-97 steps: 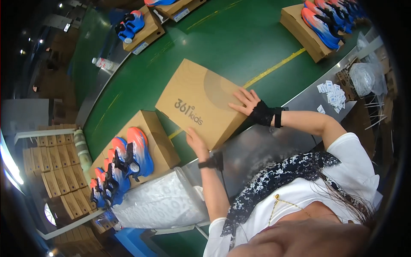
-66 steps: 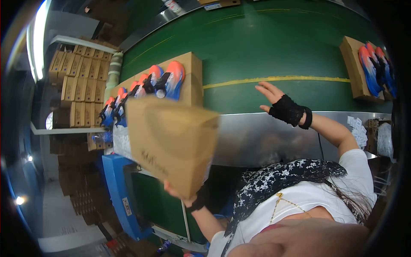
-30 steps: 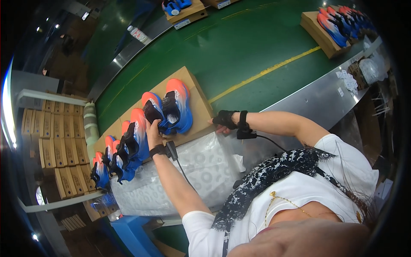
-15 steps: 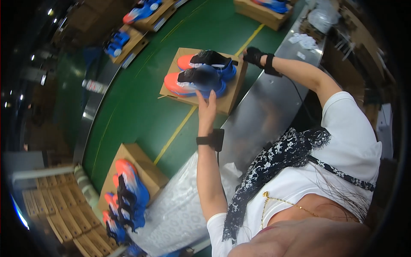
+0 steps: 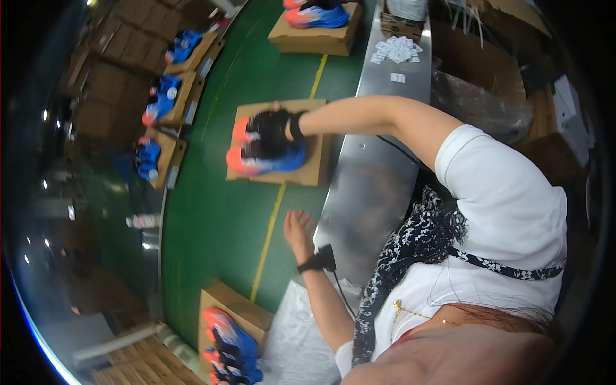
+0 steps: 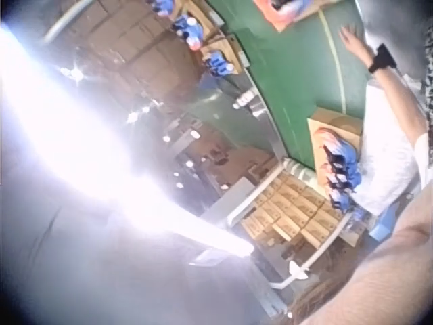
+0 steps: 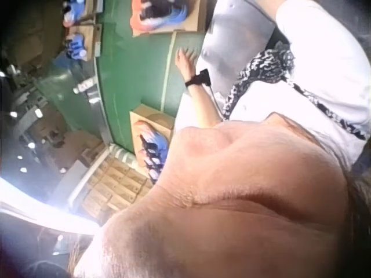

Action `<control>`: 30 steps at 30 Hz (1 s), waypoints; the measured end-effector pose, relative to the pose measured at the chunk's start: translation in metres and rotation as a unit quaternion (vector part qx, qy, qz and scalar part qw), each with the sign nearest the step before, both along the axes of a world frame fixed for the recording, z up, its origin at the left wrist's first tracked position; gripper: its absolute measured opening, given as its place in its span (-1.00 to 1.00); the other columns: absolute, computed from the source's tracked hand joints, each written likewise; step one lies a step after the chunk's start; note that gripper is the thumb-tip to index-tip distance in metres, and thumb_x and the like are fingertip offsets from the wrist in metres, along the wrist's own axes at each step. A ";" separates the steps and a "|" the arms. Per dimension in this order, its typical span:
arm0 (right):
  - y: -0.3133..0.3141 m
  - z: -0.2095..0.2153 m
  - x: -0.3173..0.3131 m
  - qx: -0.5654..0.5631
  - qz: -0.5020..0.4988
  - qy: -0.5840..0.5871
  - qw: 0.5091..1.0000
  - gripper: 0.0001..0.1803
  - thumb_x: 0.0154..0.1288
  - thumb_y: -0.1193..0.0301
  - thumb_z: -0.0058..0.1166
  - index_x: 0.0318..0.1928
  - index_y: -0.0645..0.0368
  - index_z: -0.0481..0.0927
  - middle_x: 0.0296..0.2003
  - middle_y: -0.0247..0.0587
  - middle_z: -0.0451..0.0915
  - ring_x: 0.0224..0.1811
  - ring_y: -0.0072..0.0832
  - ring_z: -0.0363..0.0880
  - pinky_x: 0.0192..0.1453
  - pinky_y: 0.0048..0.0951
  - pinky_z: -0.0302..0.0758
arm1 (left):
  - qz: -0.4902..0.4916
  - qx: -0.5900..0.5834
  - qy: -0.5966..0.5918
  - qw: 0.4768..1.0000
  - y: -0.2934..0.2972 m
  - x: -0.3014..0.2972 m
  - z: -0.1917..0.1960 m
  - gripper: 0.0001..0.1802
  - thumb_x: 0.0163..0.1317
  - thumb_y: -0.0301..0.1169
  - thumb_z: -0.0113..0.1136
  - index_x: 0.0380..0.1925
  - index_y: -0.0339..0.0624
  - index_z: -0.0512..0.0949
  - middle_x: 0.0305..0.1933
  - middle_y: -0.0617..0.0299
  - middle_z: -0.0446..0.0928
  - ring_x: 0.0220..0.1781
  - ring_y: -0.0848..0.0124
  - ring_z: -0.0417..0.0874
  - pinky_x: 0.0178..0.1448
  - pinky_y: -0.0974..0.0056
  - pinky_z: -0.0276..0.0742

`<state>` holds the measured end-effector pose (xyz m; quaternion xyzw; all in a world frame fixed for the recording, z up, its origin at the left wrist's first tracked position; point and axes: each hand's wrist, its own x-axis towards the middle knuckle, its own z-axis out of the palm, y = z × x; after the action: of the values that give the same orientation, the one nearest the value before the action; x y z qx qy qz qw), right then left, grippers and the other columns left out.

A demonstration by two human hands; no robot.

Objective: Packing pairs of athletic shoes into branded cardboard boxes with tissue paper.

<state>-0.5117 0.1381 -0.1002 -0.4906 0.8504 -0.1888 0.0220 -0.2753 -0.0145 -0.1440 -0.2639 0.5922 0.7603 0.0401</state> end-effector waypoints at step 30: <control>0.084 0.038 0.036 -0.094 -0.109 -0.232 0.962 -0.16 -0.17 0.37 0.05 0.20 0.03 0.00 0.16 0.06 0.03 0.22 -0.08 0.04 0.10 0.18 0.06 | 0.071 -0.219 0.031 0.973 0.070 -0.131 0.128 -0.34 0.04 -0.11 0.10 -0.08 -0.53 0.25 -0.20 -0.03 0.42 -0.34 0.36 0.45 -0.30 0.30 0.42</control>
<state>-0.4753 0.2217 -0.0623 -0.3370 0.8488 -0.3781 0.1518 -0.4058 0.0552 -0.0165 -0.2842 0.7250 0.6208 -0.0907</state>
